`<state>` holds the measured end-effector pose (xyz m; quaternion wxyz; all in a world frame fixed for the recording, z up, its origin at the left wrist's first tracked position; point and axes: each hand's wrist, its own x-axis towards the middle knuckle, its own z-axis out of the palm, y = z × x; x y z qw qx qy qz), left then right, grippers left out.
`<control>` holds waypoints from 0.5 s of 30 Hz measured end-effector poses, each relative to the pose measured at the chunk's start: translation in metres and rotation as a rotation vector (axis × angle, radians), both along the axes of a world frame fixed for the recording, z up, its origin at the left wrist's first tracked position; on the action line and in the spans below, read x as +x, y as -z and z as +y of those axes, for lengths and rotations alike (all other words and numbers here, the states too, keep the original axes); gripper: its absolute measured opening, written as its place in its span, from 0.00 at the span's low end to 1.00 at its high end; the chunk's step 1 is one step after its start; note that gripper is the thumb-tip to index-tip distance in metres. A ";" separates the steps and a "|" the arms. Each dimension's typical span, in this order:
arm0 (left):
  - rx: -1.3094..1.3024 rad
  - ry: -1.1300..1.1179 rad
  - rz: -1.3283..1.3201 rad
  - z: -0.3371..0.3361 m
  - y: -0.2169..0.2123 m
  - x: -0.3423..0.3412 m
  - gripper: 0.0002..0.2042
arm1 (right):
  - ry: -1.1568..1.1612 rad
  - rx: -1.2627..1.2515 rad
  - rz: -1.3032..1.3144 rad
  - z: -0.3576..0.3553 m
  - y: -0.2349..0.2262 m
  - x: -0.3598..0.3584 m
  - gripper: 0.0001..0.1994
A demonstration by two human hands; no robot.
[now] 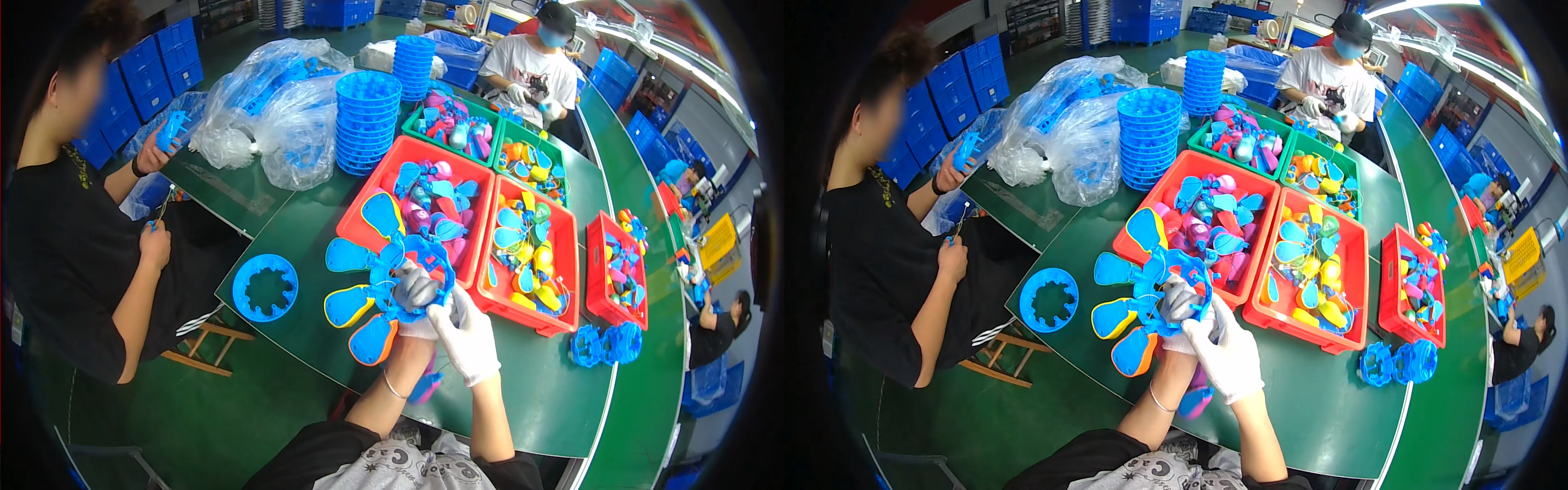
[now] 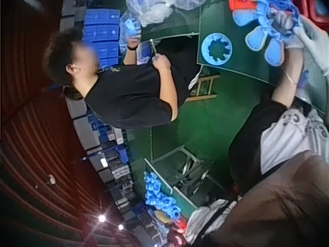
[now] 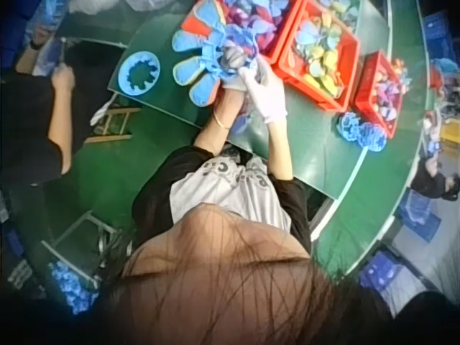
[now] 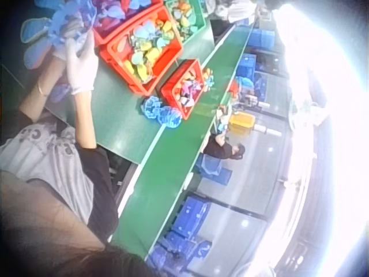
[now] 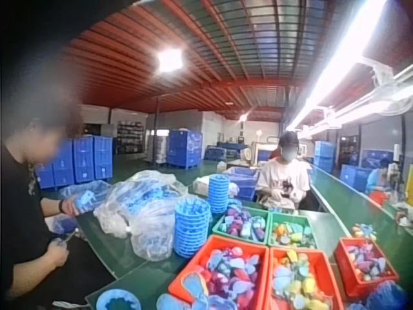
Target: The person assembles plastic toys by connecting colored petals to a circular frame, pressing a central cover piece into place, sliding the completed toy away, and attaching petals onto another frame.
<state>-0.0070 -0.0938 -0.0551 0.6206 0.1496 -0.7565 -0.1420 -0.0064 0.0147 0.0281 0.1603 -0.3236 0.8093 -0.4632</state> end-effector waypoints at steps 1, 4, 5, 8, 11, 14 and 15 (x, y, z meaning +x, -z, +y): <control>-0.062 0.003 0.058 -0.003 0.001 0.001 0.14 | 0.010 0.012 -0.038 -0.004 0.001 0.001 0.24; -0.015 -0.053 -0.009 0.005 0.017 -0.002 0.11 | 0.038 0.057 -0.067 -0.006 -0.007 0.003 0.19; 0.008 -0.082 -0.040 0.009 0.023 -0.003 0.10 | 0.038 0.055 -0.067 -0.007 -0.002 0.002 0.19; 0.083 -0.153 -0.128 0.023 0.034 -0.011 0.08 | 0.040 -0.150 -0.033 -0.005 0.004 -0.010 0.15; -0.013 -0.033 -0.139 0.023 -0.001 0.013 0.13 | -0.052 -0.190 -0.165 0.006 0.015 -0.041 0.26; 0.107 0.037 -0.433 0.012 -0.003 0.032 0.16 | 0.064 -0.081 -0.031 0.012 -0.008 -0.023 0.24; 0.103 0.021 -0.420 0.007 -0.006 0.023 0.16 | 0.081 -0.148 -0.002 0.020 -0.005 -0.016 0.22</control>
